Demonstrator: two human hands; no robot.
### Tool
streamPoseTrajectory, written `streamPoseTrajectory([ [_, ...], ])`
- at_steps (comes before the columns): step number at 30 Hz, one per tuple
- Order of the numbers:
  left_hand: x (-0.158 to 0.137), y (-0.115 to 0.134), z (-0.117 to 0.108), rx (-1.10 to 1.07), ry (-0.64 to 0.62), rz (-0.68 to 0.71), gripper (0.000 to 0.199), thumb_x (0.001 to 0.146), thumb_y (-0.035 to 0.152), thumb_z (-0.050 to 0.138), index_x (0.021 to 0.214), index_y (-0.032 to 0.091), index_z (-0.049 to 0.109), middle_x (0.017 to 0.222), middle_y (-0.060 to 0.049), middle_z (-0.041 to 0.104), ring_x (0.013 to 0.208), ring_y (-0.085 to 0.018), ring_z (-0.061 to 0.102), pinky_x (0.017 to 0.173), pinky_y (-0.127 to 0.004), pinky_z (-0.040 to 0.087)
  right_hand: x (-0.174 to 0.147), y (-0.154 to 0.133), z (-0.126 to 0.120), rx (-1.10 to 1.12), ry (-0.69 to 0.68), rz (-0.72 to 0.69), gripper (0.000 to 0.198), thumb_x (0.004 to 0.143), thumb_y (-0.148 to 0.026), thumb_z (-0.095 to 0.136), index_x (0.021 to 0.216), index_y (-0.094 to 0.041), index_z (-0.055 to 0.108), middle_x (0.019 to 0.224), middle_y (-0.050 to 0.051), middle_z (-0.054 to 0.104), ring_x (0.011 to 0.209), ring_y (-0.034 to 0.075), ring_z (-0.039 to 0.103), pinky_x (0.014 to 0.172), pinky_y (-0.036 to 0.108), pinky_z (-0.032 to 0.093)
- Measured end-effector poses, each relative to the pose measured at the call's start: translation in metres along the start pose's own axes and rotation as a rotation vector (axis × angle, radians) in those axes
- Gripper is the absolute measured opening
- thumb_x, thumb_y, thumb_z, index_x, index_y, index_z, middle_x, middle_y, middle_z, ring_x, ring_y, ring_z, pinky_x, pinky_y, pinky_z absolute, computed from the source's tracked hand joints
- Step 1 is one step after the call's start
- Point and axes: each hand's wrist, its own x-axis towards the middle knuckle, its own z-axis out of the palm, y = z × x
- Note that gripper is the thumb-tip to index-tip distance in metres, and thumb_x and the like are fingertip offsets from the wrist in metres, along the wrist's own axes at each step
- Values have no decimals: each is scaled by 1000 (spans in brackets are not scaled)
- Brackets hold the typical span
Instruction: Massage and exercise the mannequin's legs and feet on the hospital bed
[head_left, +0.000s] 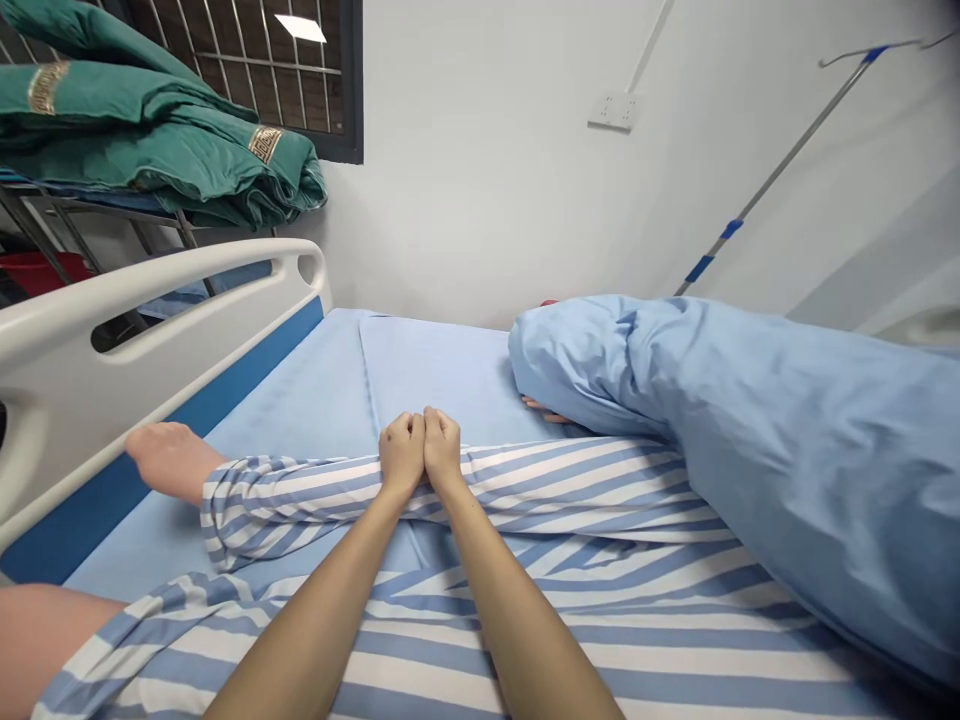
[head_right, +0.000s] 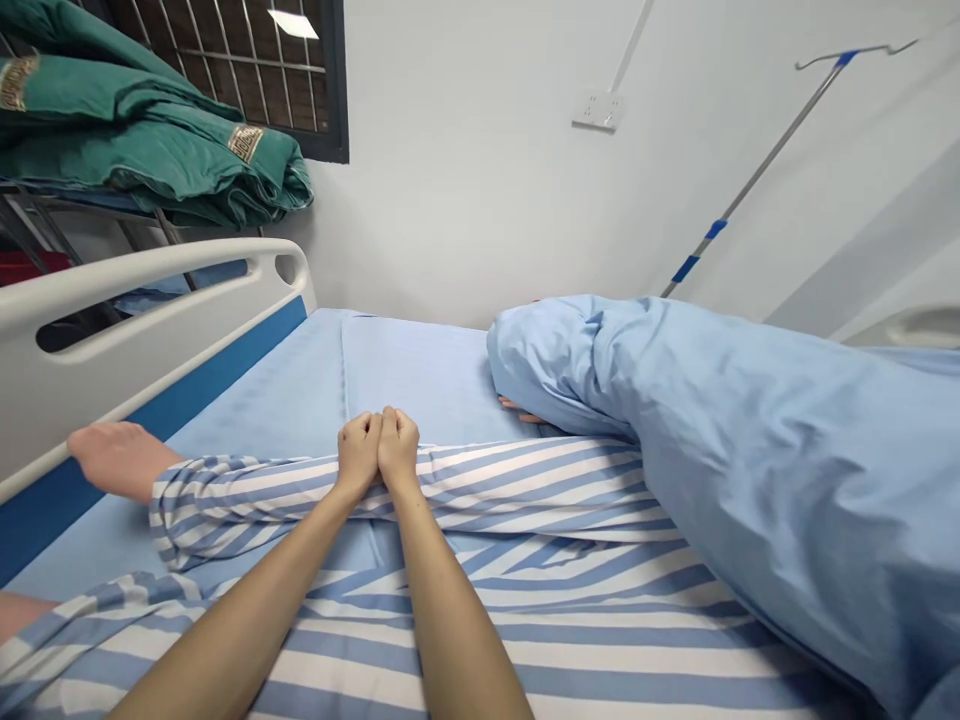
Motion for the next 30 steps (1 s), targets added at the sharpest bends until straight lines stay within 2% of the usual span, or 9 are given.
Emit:
streamPoseTrajectory([
  [4, -1, -1, 0, 37, 2, -8, 34, 82, 35, 34, 52, 20, 37, 50, 3, 44, 52, -11, 35, 53, -23, 22, 8, -14, -9, -127, -94, -25, 35, 80, -39, 36, 49, -22, 33, 42, -4, 34, 51, 12, 34, 47, 22, 26],
  [8, -3, 1, 1, 84, -26, 18, 33, 80, 31, 35, 49, 19, 35, 47, 3, 40, 50, -10, 34, 53, -24, 21, 19, -37, -34, -251, -192, -100, 38, 78, -38, 41, 45, -20, 35, 42, -5, 34, 47, 10, 33, 48, 23, 24],
  [10, -4, 2, 2, 110, -25, 31, 32, 79, 29, 37, 48, 19, 33, 46, 4, 37, 50, -10, 33, 52, -24, 20, 22, -40, -49, -289, -212, -155, 39, 80, -39, 39, 46, -20, 36, 43, -5, 35, 47, 9, 33, 49, 24, 24],
  [13, -5, 2, 3, 144, -17, 48, 32, 77, 29, 38, 48, 19, 31, 46, 4, 34, 49, -10, 32, 52, -24, 20, 20, -23, -66, -307, -165, -172, 41, 82, -41, 37, 48, -20, 35, 44, -5, 35, 47, 9, 32, 49, 24, 23],
  [17, -6, 2, 5, 190, -26, 68, 33, 77, 30, 39, 47, 19, 31, 46, 5, 30, 49, -10, 31, 52, -24, 20, 13, 9, -73, -316, -143, -164, 41, 83, -42, 37, 49, -20, 34, 45, -6, 34, 48, 9, 32, 50, 23, 23],
  [22, -5, 3, 7, 206, -21, 105, 33, 76, 30, 40, 47, 18, 28, 46, 5, 26, 48, -9, 29, 51, -24, 19, 17, 14, -73, -180, -112, -123, 41, 83, -43, 37, 48, -20, 36, 45, -5, 36, 47, 9, 35, 50, 23, 25],
  [26, -7, 4, 7, 217, -31, 119, 33, 75, 29, 40, 48, 18, 27, 46, 5, 25, 48, -9, 29, 51, -24, 19, 24, 13, -78, 48, -79, -11, 41, 81, -44, 38, 48, -20, 38, 42, -5, 36, 43, 9, 35, 47, 22, 27],
  [30, -8, 13, 8, 253, -66, 124, 33, 73, 29, 42, 46, 18, 28, 45, 5, 26, 48, -9, 29, 50, -24, 19, 29, 15, -82, 293, -58, 79, 39, 78, -45, 42, 47, -21, 36, 39, -7, 32, 37, 7, 29, 41, 22, 24],
])
